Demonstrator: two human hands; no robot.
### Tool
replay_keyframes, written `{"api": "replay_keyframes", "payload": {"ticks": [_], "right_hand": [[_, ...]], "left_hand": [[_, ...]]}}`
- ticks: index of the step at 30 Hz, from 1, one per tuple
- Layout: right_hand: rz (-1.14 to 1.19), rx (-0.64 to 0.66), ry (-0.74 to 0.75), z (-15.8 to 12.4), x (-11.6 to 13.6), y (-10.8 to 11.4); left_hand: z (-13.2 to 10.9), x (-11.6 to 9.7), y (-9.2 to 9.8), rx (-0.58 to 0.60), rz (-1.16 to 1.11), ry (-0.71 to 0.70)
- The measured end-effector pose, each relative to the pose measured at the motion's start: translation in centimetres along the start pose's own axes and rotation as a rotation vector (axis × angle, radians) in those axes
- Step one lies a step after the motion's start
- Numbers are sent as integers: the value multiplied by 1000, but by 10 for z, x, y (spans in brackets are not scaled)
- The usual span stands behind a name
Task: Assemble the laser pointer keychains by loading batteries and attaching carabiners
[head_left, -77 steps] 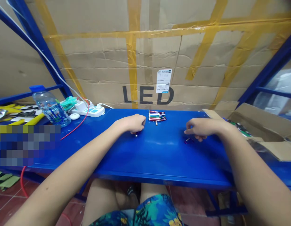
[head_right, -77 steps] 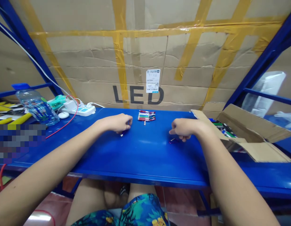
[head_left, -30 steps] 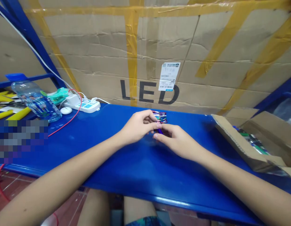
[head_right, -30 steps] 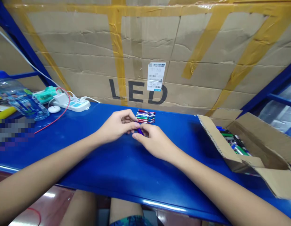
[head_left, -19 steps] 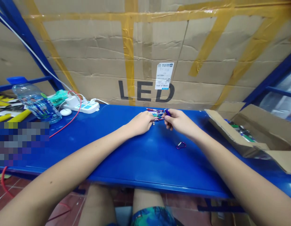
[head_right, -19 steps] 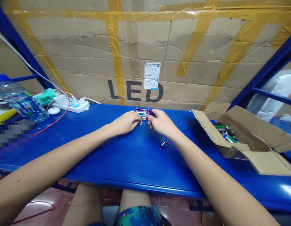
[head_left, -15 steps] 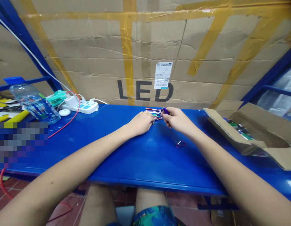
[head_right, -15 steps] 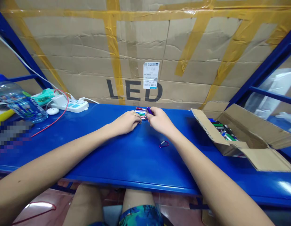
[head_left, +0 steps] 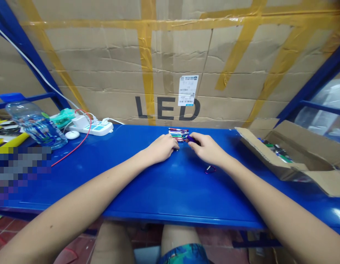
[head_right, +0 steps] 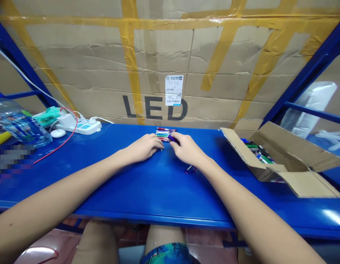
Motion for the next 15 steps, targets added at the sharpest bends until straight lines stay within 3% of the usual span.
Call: {"api": "replay_keyframes", "payload": {"ticks": [8, 15], "right_hand": [[-57, 4, -12, -3, -7, 0], [-11, 118, -38, -3, -20, -2]], "left_hand": [[-15, -10, 5, 9, -137, -71], [-16, -11, 4, 17, -169, -63]]}}
Point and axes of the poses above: each hand's wrist, its own z-axis towards the middle knuckle, its own y-axis out of the back of the hand, x = y × z, the point moved 3 cm from there along z, towards the middle knuckle, and after that the axes turned 14 degrees about z, right-handed, at the moved point
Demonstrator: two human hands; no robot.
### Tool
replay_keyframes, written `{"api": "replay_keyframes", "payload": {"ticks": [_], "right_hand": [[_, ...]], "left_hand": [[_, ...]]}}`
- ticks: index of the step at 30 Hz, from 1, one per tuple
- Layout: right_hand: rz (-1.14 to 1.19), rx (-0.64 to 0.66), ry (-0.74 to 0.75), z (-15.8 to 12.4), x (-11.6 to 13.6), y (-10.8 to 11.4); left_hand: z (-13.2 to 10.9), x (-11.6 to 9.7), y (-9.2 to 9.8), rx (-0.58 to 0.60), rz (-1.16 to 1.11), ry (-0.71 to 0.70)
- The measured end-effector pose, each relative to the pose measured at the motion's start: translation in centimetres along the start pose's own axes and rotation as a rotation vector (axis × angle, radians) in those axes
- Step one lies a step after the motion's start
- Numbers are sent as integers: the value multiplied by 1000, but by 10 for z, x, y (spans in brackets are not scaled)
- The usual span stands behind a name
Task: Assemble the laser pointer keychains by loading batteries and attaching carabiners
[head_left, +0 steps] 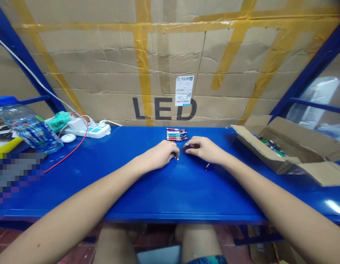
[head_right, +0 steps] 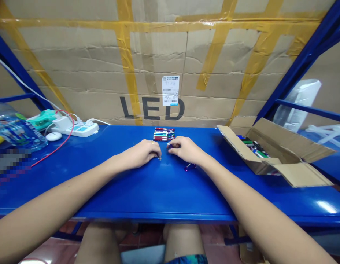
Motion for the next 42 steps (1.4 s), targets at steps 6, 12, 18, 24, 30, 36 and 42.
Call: {"api": "replay_keyframes", "payload": {"ticks": [6, 12, 18, 24, 30, 36, 42], "right_hand": [[96, 56, 1, -1, 3, -2], [92, 53, 18, -2, 5, -5], [69, 54, 68, -3, 12, -14], [44, 69, 97, -4, 14, -17], [14, 40, 106, -3, 12, -19], [91, 57, 118, -3, 13, -22], [139, 44, 97, -1, 8, -20]], "left_hand": [[1, -1, 0, 17, 58, 70], [1, 0, -3, 55, 147, 70], [-1, -7, 7, 39, 241, 63], [-4, -5, 4, 56, 274, 54], [-2, -10, 14, -237, 295, 70], [-3, -22, 14, -337, 250, -45], [-4, -19, 6, -351, 279, -167]]}}
Point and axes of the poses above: each hand's wrist, its own z-axis towards the middle knuckle, its own y-axis out of the back of the hand, x = y × z, the point moved 3 cm from there along z, towards the middle knuckle, and after that the axes turned 14 degrees about z, right-handed, at the moved point
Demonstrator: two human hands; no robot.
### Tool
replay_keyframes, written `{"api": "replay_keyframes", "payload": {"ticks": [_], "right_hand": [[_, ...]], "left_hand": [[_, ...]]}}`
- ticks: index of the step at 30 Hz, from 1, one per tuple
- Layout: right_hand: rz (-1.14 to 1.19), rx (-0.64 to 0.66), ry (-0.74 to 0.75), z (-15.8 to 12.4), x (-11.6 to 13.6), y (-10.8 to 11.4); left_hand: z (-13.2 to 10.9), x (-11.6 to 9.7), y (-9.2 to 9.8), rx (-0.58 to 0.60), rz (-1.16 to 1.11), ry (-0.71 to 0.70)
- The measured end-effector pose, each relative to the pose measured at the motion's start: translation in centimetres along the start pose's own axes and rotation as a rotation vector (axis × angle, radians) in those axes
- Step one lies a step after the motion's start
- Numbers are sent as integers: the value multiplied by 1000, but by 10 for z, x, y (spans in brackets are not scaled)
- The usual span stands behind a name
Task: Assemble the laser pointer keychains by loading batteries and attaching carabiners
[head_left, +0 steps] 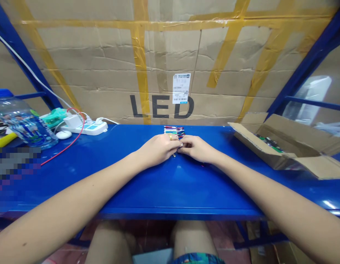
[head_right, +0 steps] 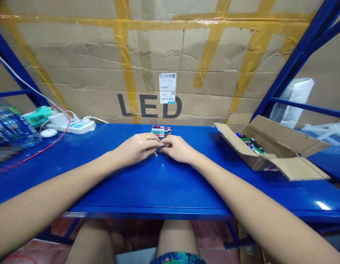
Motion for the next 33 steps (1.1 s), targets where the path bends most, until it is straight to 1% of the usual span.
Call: {"api": "replay_keyframes", "payload": {"ticks": [3, 5, 7, 9, 12, 13, 15, 19, 22, 25, 29, 31, 33], "right_hand": [[6, 0, -19, 0, -3, 1], [3, 2, -32, 1, -5, 2], [-8, 4, -27, 1, -5, 3], [-34, 4, -6, 1, -4, 4], [-83, 3, 9, 1, -3, 5], [-93, 5, 5, 1, -2, 5], [-100, 12, -3, 0, -2, 5], [-113, 24, 9, 0, -1, 5], [-110, 18, -12, 0, 0, 5], [-121, 16, -24, 0, 1, 5], [-127, 17, -23, 0, 3, 5], [-110, 18, -30, 0, 2, 5], [-96, 22, -39, 0, 1, 6]], "left_hand": [[-1, 3, 1, -41, -35, -25], [-1, 7, 4, -64, -47, 22], [-1, 12, 7, -50, -23, 88], [-2, 15, 7, 42, 33, 119], [-6, 16, 1, 254, 66, 85], [-7, 15, -2, 307, 56, 72], [-8, 14, -6, 366, 26, 54], [-6, 13, -9, 388, -22, 68], [-5, 12, -8, 402, -99, 118], [-4, 12, -6, 392, -141, 171], [-4, 9, 4, 395, -201, 183], [-2, 4, 12, 401, -260, 154], [-1, -6, 21, 422, -331, 91]]}}
Point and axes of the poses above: each hand's wrist, its own z-axis towards the middle knuckle, its own y-axis out of the back of the hand, x = y × z, the point moved 3 cm from there along z, towards the middle knuckle, and after that the axes turned 14 degrees about z, right-handed, at the moved point
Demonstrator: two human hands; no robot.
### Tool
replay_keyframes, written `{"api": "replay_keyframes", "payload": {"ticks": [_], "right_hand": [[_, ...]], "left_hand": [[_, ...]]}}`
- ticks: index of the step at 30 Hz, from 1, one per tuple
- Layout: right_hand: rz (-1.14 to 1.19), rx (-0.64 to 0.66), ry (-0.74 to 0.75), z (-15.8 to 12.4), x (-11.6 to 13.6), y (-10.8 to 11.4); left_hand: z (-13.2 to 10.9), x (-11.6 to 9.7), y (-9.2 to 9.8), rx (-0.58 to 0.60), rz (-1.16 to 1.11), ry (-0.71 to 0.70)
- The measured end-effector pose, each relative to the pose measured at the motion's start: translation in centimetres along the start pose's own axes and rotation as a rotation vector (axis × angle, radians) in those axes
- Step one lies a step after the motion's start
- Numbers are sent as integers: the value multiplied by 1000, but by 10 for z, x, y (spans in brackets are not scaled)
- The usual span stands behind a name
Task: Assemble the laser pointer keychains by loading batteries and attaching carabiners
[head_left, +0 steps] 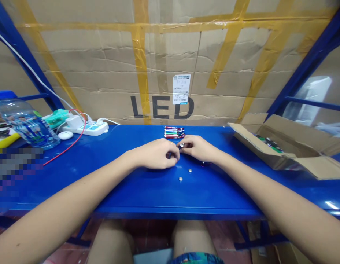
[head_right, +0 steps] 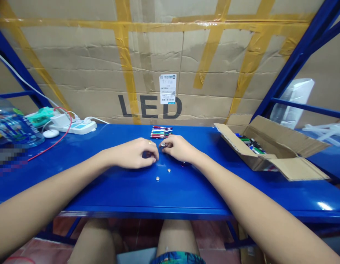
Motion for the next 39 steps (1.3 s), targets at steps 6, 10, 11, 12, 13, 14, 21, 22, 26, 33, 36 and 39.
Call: {"api": "replay_keyframes", "payload": {"ticks": [6, 10, 11, 12, 13, 14, 21, 22, 26, 33, 36, 39], "right_hand": [[5, 0, 20, 0, -1, 1], [-32, 6, 3, 0, 0, 1], [-31, 5, 0, 0, 0, 1], [-27, 3, -2, -1, 1, 1], [-21, 3, -5, -1, 1, 2], [-16, 3, -6, -1, 1, 2], [7, 7, -7, 0, -1, 1], [9, 4, -6, 0, -1, 1], [15, 6, -7, -1, -1, 1], [31, 28, 2, -1, -1, -2], [70, 46, 17, -1, 0, -4], [98, 63, 22, -1, 2, -5]], "left_hand": [[-2, -33, -2, 145, 2, -92], [-1, -35, -9, 183, 4, -111], [-1, -34, -10, 191, 0, -100], [-1, -32, -11, 193, 2, -83], [-1, -30, -11, 189, 8, -67], [-1, -29, -11, 182, 17, -56], [-1, -26, -10, 138, 94, -38], [-1, -24, -10, 143, 100, -21], [0, -10, -9, 99, 224, 55], [8, 11, -10, -329, 253, 138], [10, 9, -11, -429, 250, 86], [11, 7, -13, -424, 272, 42]]}}
Point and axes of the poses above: each hand's wrist, its own z-axis towards the middle knuckle, its own y-axis out of the back of the hand, x = y × z, the point moved 3 cm from there along z, towards the middle knuckle, and after that the axes turned 14 degrees about z, right-handed, at the moved point
